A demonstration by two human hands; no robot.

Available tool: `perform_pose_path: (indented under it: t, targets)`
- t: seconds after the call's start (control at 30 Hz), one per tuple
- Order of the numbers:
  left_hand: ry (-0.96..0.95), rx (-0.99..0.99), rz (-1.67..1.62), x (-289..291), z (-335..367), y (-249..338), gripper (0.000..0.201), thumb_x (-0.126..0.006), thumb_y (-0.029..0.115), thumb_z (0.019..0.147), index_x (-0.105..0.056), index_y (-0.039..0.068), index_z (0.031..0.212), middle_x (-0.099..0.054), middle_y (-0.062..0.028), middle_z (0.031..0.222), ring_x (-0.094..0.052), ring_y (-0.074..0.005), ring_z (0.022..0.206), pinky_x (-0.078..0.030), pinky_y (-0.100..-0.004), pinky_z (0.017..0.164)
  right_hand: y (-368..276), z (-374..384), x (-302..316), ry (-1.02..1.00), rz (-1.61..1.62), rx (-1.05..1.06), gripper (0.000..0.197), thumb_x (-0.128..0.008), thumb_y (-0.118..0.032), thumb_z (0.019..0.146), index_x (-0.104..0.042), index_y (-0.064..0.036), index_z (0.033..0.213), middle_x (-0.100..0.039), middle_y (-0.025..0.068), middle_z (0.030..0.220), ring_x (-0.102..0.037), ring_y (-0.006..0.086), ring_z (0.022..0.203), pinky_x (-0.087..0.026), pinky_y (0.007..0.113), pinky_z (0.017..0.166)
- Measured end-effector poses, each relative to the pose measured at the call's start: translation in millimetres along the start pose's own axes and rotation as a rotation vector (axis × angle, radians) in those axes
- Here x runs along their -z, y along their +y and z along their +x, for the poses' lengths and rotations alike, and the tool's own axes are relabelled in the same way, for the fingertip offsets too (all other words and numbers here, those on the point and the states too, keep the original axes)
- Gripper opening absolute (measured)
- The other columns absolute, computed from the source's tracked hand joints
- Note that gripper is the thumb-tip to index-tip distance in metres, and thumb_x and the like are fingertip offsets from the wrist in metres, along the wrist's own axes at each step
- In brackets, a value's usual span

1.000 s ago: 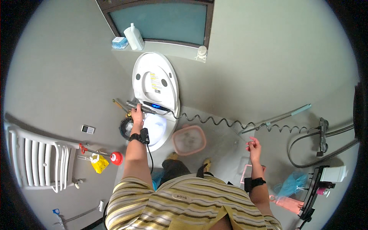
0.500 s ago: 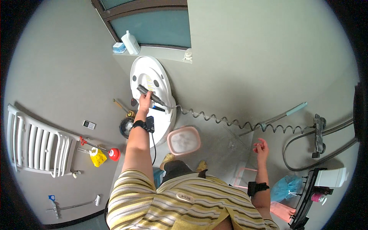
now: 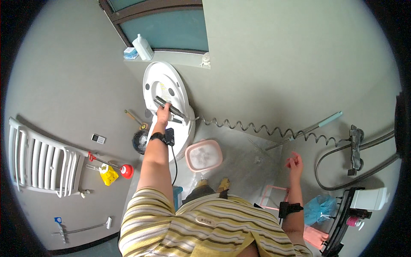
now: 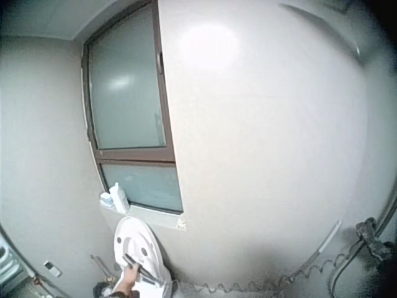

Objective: Cleaning a toilet using a brush, a water sprayer, and a cloth wetted in soapy water.

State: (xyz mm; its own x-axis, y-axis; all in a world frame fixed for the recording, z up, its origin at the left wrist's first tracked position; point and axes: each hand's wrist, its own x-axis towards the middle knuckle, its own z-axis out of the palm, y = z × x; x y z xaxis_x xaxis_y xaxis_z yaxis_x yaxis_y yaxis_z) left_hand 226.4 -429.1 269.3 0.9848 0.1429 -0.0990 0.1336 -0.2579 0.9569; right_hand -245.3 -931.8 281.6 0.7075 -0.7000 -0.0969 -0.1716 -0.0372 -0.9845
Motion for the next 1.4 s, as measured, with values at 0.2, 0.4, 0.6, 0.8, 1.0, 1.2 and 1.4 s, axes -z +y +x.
perform_pose_path:
  t: [0.2,0.4,0.6,0.8,1.0,1.2,1.4]
  targets:
    - [-0.090,-0.054,-0.105,-15,-1,71,0.049,-0.064,0.039,0.086,-0.060,-0.007,0.103,-0.061,-0.0094,0.090,-0.055,-0.0176,0.078,-0.046,-0.0324,0.071,-13,8,20,0.062,-0.020,0.033,0.031,-0.055,-0.004,0.093,-0.057,-0.0081,0.124,-0.062,0.0031,0.088,-0.058,0.0106,0.072,-0.051,0.026,0.063]
    - [-0.241,0.091,-0.128,-30,11,32,0.039,-0.049,0.031,0.097,-0.065,-0.003,0.107,-0.064,-0.0091,0.096,-0.057,-0.0184,0.088,-0.046,-0.0331,0.082,-31,4,48,0.368,-0.351,0.184,0.029,-0.062,-0.005,0.088,-0.062,-0.0108,0.116,-0.062,0.0010,0.086,-0.057,0.0116,0.075,-0.049,0.027,0.070]
    - [-0.055,-0.046,-0.089,74,72,-39,0.050,-0.055,0.040,0.094,-0.066,-0.008,0.102,-0.066,-0.0086,0.096,-0.060,-0.0167,0.085,-0.048,-0.0331,0.077,-118,15,89,0.684,-0.819,0.390,0.033,-0.070,-0.005,0.078,-0.062,-0.0095,0.109,-0.059,0.0093,0.088,-0.059,0.0285,0.083,-0.049,0.038,0.076]
    - [-0.155,0.097,0.025,51,83,-72,0.053,-0.057,0.047,0.092,-0.067,-0.004,0.100,-0.066,-0.0086,0.098,-0.058,-0.0180,0.086,-0.047,-0.0338,0.079,-188,38,139,0.919,-1.205,0.539,0.043,-0.073,-0.006,0.074,-0.059,-0.0064,0.115,-0.054,0.0138,0.104,-0.054,0.0318,0.100,-0.046,0.040,0.087]
    - [-0.208,0.126,-0.008,-3,21,-90,0.051,-0.058,0.044,0.093,-0.061,-0.005,0.107,-0.063,-0.0094,0.093,-0.058,-0.0178,0.083,-0.048,-0.0324,0.074,-209,118,172,0.898,-1.599,0.145,0.030,-0.070,-0.014,0.077,-0.066,-0.0005,0.103,-0.059,0.0158,0.104,-0.056,0.0320,0.103,-0.050,0.039,0.087]
    - [-0.226,0.216,-0.124,-15,-30,-72,0.054,-0.057,0.043,0.094,-0.055,-0.006,0.118,-0.062,-0.0085,0.102,-0.059,-0.0174,0.086,-0.049,-0.0307,0.075,-218,130,179,0.713,-1.652,-0.022,0.017,-0.057,-0.010,0.083,-0.070,-0.0006,0.088,-0.067,0.0208,0.095,-0.064,0.0356,0.093,-0.053,0.042,0.084]
    - [-0.499,0.146,-0.086,-64,-73,-36,0.048,-0.059,0.041,0.090,-0.061,-0.001,0.113,-0.063,-0.0098,0.103,-0.057,-0.0212,0.093,-0.045,-0.0336,0.087,-174,121,18,0.282,-1.258,0.390,0.040,-0.067,-0.031,0.081,-0.064,-0.0068,0.113,-0.060,0.0154,0.117,-0.057,0.0343,0.110,-0.048,0.044,0.093]
